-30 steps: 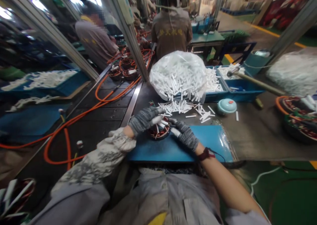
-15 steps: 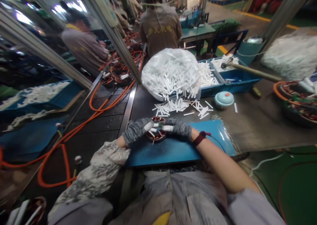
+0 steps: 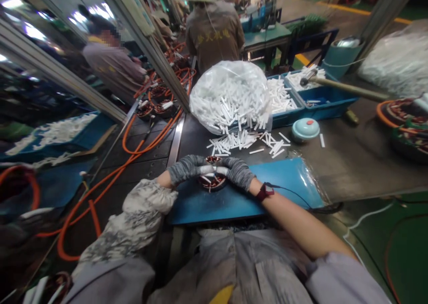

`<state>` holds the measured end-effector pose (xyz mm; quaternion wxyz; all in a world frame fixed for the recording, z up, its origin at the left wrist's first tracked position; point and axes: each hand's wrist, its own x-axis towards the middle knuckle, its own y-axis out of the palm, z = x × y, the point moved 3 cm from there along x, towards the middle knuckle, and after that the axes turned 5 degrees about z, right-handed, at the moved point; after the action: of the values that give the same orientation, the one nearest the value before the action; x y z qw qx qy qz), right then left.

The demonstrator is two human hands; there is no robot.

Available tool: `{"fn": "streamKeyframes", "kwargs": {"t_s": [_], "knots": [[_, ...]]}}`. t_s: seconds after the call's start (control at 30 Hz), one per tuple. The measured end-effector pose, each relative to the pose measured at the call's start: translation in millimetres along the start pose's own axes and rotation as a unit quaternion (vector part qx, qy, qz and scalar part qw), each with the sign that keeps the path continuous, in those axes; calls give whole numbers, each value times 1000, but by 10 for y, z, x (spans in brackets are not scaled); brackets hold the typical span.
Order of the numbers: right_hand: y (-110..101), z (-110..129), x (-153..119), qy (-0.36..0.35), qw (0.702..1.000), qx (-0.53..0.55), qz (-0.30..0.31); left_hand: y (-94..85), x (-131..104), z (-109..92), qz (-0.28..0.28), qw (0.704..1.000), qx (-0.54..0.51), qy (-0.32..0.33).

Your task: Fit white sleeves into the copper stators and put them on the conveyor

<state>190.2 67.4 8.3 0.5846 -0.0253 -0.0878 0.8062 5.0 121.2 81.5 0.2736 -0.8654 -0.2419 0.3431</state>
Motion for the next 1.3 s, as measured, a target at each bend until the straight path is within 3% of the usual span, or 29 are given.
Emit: {"fn": "streamKeyframes", "kwargs": {"t_s": [0.13,0.23,0.33,0.43,0.53,0.6,0.7,0.77,0.87,0.97,1.07,1.17,1.3], "knots": [[-99,29,-111,-45,998,39,-24,6,208,-333,44,975,208,-63],[-244,16,-285,-46,998,10,-48,-5,301,-431,-14,962,274,20],[-361,-20,-493,-32,993,-40,-104,-40,368,-312,-25,975,187,115],[-365,-29,-636,-20,986,-80,-147,-68,501,-153,7,994,98,53],[-305,-9,-694,-25,985,-95,-143,-85,609,-147,-28,995,97,-19],[-290,-1,-727,-23,983,-99,-155,-81,602,-162,-55,993,101,-29],[-260,26,-778,-29,981,-100,-166,-115,444,-135,-125,985,81,93],[-183,74,-770,-43,985,-91,-143,-160,290,-65,-150,964,76,207],[14,162,-641,-44,994,-40,-88,-184,146,67,-107,940,121,301],[196,204,-435,-28,998,32,-55,-146,134,159,-56,935,170,305],[236,178,-280,-15,997,71,-36,-104,146,202,-41,944,145,295],[148,153,-198,-38,994,95,40,-93,98,188,-64,948,56,307],[-26,166,-91,-63,983,120,123,-29,-12,113,-77,944,-160,280]]}}
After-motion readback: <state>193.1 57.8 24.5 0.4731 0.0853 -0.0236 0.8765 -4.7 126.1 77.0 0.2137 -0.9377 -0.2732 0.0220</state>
